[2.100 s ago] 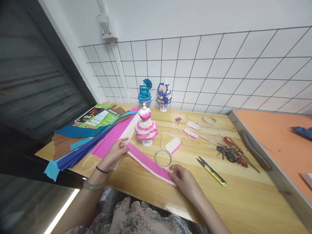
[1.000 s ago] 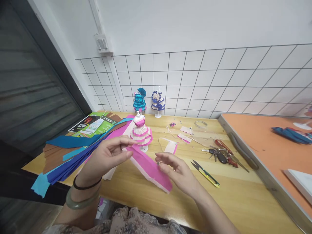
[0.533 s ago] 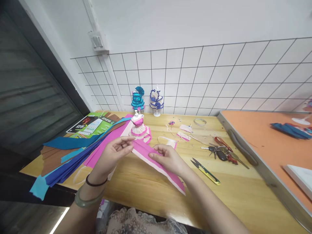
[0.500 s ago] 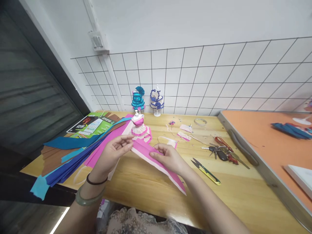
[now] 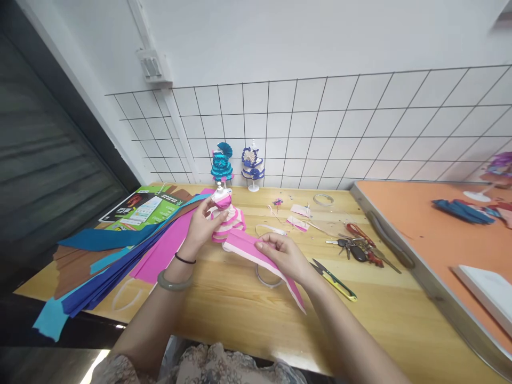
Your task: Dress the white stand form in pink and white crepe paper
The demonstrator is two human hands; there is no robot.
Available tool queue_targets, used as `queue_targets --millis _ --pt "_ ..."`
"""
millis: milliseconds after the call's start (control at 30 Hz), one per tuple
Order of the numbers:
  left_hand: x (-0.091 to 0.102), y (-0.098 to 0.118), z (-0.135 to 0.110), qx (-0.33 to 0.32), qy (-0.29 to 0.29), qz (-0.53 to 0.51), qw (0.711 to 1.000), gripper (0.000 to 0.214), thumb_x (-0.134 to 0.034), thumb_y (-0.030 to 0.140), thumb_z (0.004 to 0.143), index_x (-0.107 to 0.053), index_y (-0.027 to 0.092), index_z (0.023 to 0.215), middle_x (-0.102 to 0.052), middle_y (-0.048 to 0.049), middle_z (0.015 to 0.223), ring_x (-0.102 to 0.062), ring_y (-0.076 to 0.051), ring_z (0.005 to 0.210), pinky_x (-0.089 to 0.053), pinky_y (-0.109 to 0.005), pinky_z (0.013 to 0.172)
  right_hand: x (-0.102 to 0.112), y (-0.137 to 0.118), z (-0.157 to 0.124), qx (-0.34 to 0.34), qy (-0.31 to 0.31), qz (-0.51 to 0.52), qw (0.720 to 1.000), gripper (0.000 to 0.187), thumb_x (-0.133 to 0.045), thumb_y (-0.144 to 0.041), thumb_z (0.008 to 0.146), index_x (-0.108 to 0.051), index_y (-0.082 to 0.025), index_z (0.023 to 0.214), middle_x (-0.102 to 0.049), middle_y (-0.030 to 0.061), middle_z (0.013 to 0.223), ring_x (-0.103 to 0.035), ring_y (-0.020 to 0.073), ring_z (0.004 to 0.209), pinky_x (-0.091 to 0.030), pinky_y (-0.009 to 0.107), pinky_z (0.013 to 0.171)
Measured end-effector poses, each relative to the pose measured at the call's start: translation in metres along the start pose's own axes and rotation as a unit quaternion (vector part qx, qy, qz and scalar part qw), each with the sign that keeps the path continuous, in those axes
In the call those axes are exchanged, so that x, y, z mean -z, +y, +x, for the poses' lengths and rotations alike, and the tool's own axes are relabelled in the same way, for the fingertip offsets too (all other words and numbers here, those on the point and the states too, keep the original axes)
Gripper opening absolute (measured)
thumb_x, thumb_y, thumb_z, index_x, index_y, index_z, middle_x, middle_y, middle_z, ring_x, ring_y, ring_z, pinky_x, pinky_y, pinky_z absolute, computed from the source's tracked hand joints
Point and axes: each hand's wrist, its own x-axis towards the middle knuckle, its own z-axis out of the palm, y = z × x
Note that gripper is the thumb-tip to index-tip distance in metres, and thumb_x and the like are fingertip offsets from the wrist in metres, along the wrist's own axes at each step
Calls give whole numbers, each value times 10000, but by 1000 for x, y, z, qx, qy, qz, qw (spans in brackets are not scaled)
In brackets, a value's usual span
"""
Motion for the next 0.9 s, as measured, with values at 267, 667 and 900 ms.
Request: queue_targets --millis 267,667,900 --pt "-4 -7 6 1 -6 -7 1000 416 -674 336 691 -589 151 1053 -630 -106 1071 -578 -232 1016 -442 -366 897 11 2 -10 -39 -5 12 999 369 -609 -535 744 -572 -168 761 -522 -27 655 -426 90 564 -304 219 520" --pt "-4 -10 11 -16 -21 -16 1000 431 -661 335 703 -583 151 1084 -621 -100 1105 -583 -216 1014 -448 -342 887 7 7 -14 -46 10 29 998 388 -612 -544 735 -601 -162 801 -545 -10 691 -439 94 587 -327 216 521" --pt "-11 7 13 -20 -97 -28 995 432 -655 322 710 -595 122 1088 -649 -103 1088 -593 -234 1019 -460 -325 878 5 4 -18 -41 35 13 998 388 -601 -546 741 -589 -159 773 -531 -16 661 -437 88 567 -329 213 518"
